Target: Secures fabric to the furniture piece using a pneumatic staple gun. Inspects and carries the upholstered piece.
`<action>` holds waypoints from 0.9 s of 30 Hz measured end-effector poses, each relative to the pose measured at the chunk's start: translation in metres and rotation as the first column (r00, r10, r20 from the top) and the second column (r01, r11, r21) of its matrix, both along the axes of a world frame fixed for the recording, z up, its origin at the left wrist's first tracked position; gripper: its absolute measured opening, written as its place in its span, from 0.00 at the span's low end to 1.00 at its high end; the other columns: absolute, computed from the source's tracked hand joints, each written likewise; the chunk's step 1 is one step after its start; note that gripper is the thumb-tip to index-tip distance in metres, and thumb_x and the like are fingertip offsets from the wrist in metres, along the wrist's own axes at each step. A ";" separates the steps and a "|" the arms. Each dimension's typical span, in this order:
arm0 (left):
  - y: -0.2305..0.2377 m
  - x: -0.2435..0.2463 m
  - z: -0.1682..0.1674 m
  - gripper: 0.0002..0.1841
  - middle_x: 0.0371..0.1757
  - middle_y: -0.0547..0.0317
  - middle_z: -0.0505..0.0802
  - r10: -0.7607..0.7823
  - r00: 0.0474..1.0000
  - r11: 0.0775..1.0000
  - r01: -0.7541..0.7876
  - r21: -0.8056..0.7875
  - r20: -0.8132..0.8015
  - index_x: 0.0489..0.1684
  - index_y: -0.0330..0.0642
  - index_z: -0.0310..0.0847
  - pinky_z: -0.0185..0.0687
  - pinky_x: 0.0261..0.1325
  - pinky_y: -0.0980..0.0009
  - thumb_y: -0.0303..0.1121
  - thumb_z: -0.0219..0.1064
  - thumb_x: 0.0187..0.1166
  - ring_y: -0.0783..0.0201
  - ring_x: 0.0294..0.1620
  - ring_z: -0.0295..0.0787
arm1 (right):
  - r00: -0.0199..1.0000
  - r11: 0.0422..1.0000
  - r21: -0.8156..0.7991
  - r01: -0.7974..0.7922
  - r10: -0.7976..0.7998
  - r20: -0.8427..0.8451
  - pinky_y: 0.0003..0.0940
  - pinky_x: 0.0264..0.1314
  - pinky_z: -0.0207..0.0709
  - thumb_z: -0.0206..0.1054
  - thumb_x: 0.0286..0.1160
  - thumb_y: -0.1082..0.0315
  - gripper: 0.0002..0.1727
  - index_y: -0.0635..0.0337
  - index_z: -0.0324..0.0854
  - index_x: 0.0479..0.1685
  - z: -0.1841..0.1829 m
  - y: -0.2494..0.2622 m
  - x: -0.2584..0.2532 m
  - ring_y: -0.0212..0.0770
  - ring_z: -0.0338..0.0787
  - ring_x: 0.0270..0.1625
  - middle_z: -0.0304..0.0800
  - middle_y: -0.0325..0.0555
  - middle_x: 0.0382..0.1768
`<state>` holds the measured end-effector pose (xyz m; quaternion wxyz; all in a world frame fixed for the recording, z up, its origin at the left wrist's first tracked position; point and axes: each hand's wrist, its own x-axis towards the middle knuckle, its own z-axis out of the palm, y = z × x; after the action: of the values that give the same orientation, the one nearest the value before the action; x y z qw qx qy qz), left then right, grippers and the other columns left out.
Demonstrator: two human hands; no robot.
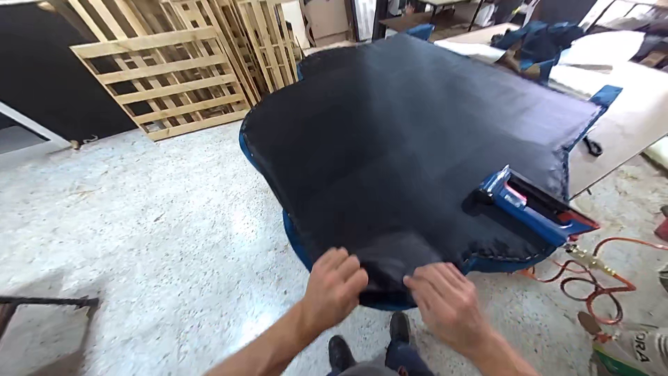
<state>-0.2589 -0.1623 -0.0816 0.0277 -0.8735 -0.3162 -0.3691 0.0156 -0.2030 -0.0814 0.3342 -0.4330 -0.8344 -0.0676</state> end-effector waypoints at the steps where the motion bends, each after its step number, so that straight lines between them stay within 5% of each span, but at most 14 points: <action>1: -0.012 0.001 -0.007 0.07 0.31 0.59 0.88 -0.024 1.000 1.000 0.024 -0.008 -0.005 0.32 0.50 0.83 0.84 0.40 0.58 0.35 0.60 0.78 0.56 0.36 0.86 | 1.000 1.000 0.019 -0.007 0.007 0.005 0.42 0.53 0.87 0.65 0.80 0.64 0.08 0.46 0.91 0.45 -0.004 -0.002 -0.001 0.42 0.92 0.47 0.93 0.40 0.40; 5: -0.055 -0.019 0.006 0.07 0.45 0.54 0.94 -0.248 0.965 0.923 0.209 -0.322 -0.086 0.47 0.46 0.87 0.87 0.56 0.58 0.33 0.64 0.81 0.55 0.50 0.92 | 0.998 0.997 -0.043 -0.057 0.059 0.026 0.37 0.63 0.85 0.69 0.78 0.63 0.07 0.43 0.93 0.46 -0.006 -0.016 0.007 0.36 0.91 0.53 0.93 0.35 0.43; 8: -0.040 -0.055 0.033 0.10 0.49 0.55 0.95 -0.119 0.992 0.941 0.102 -0.323 -0.034 0.53 0.46 0.90 0.87 0.62 0.59 0.35 0.63 0.84 0.58 0.55 0.92 | 0.997 1.000 0.010 0.008 -0.007 -0.077 0.38 0.68 0.83 0.71 0.76 0.57 0.10 0.41 0.91 0.52 0.003 -0.033 0.012 0.36 0.90 0.60 0.93 0.36 0.50; 11: -0.017 -0.077 0.049 0.11 0.46 0.65 0.95 0.005 0.998 0.934 -0.025 -0.356 -0.055 0.50 0.50 0.92 0.91 0.56 0.66 0.40 0.63 0.84 0.68 0.50 0.92 | 0.991 0.998 0.009 0.057 -0.055 -0.123 0.41 0.66 0.83 0.67 0.77 0.56 0.13 0.44 0.89 0.56 -0.006 -0.062 0.014 0.40 0.89 0.61 0.92 0.40 0.54; 18: -0.018 -0.005 0.058 0.26 0.56 0.69 0.92 -0.232 0.947 0.919 0.139 -0.370 -0.221 0.61 0.59 0.89 0.83 0.59 0.63 0.64 0.66 0.76 0.68 0.60 0.86 | 0.992 0.998 -0.052 0.044 -0.050 -0.113 0.40 0.68 0.85 0.66 0.78 0.60 0.14 0.47 0.91 0.57 -0.029 -0.077 0.006 0.41 0.90 0.65 0.93 0.40 0.58; 23: -0.009 0.010 0.037 0.20 0.64 0.64 0.89 -0.330 0.846 0.922 0.193 -0.336 -0.418 0.70 0.60 0.84 0.82 0.63 0.60 0.50 0.66 0.82 0.61 0.65 0.85 | 0.959 0.997 0.011 0.073 -0.067 -0.274 0.36 0.60 0.87 0.65 0.76 0.61 0.10 0.45 0.90 0.50 -0.034 -0.097 0.003 0.36 0.91 0.56 0.92 0.35 0.49; 27: 0.005 0.015 0.022 0.15 0.51 0.61 0.91 -0.368 0.828 0.918 0.252 -0.306 -0.423 0.61 0.54 0.90 0.84 0.52 0.64 0.45 0.68 0.82 0.59 0.52 0.87 | 0.945 0.987 -0.004 0.163 -0.157 -0.285 0.39 0.62 0.84 0.63 0.80 0.51 0.15 0.44 0.89 0.55 0.010 -0.073 -0.002 0.37 0.90 0.57 0.92 0.37 0.49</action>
<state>-0.2436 -0.1569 -0.0597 -0.0614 -0.9734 -0.1946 -0.1043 0.0138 -0.2757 -0.0712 0.4484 -0.5013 -0.7390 -0.0397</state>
